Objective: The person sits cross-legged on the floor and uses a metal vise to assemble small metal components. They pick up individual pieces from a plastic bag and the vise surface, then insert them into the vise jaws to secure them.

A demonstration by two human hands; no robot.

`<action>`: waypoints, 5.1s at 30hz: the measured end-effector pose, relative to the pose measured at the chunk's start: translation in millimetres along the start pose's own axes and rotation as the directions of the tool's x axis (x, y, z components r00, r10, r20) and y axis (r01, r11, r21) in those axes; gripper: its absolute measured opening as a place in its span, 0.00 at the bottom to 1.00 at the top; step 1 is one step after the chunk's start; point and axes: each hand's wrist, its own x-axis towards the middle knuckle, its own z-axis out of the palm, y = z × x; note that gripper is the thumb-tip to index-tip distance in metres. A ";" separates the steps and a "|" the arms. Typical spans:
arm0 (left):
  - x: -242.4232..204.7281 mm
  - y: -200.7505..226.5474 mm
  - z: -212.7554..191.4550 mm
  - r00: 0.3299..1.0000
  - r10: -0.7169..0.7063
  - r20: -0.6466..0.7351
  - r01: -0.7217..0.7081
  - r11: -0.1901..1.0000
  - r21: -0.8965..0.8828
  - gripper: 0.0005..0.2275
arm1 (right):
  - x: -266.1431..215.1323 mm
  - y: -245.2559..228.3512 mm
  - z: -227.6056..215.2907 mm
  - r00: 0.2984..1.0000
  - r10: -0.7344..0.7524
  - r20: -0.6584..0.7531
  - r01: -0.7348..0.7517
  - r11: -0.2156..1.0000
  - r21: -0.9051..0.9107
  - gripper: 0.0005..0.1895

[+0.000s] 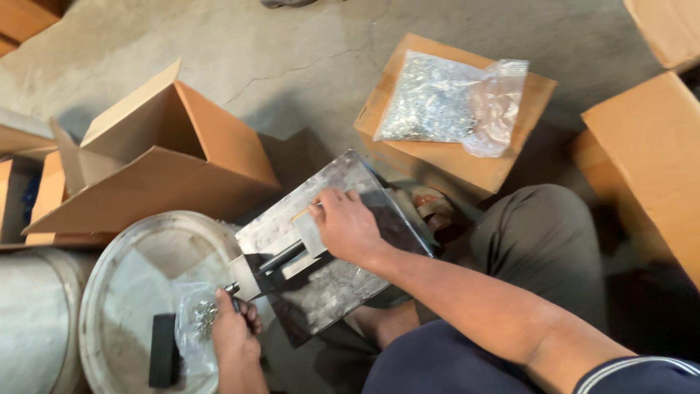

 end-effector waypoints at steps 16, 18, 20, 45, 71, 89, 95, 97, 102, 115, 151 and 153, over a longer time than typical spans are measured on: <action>28.0 3.3 -32.2 0.999 -0.033 0.023 0.036 0.989 -0.141 0.21 | 0.8 5.4 6.7 0.999 -0.024 -0.038 0.025 1.000 0.007 0.09; 21.5 -9.0 -35.7 0.985 0.170 -0.014 -0.164 0.920 -0.356 0.17 | 3.3 9.6 8.5 0.998 -0.056 -0.035 0.054 0.998 -0.036 0.10; 18.9 -29.7 -30.7 0.814 0.570 -0.114 -0.573 0.753 -0.323 0.09 | 1.6 10.6 15.7 1.000 0.011 -0.008 -0.011 0.999 -0.045 0.10; 61.1 -60.0 -22.4 0.893 0.311 0.326 -0.122 0.863 -0.490 0.11 | 8.2 36.6 19.4 0.991 -0.132 0.035 0.135 0.986 -0.100 0.11; -79.6 -61.9 142.9 0.683 0.157 0.714 0.338 0.798 -0.499 0.13 | 18.1 -14.7 -56.0 0.786 -0.435 0.439 0.565 0.794 -0.224 0.16; -79.9 -70.8 160.1 0.708 0.181 0.683 0.459 0.618 -0.639 0.21 | -30.4 -14.4 -57.7 0.756 -0.478 0.447 0.634 0.705 -0.318 0.22; -71.2 -77.9 166.6 0.698 0.217 0.683 0.459 0.596 -0.659 0.20 | -57.0 -13.5 -63.4 0.770 -0.478 0.423 0.620 0.719 -0.315 0.20; -69.9 -81.5 168.2 0.694 0.208 0.690 0.471 0.594 -0.652 0.19 | -61.2 -4.1 -67.7 0.783 -0.481 0.395 0.602 0.745 -0.287 0.19; -65.1 -83.7 169.4 0.705 0.164 0.690 0.475 0.613 -0.631 0.17 | -59.4 40.6 -74.8 0.915 -0.321 0.245 0.332 0.943 -0.006 0.14; -67.7 -86.9 171.2 0.748 0.194 0.635 0.342 0.707 -0.619 0.08 | -74.0 97.4 -61.3 0.988 -0.069 0.137 0.028 0.960 0.280 0.11; 220.0 -87.6 -128.3 0.896 0.205 -0.393 -0.380 0.813 -0.442 0.16 | -96.0 139.8 -62.7 0.808 -0.533 0.250 0.586 0.688 -0.427 0.06; 222.2 -96.0 -125.8 0.925 0.165 -0.342 -0.317 0.833 -0.453 0.20 | -96.7 124.9 -62.3 0.814 -0.528 0.241 0.577 0.695 -0.428 0.05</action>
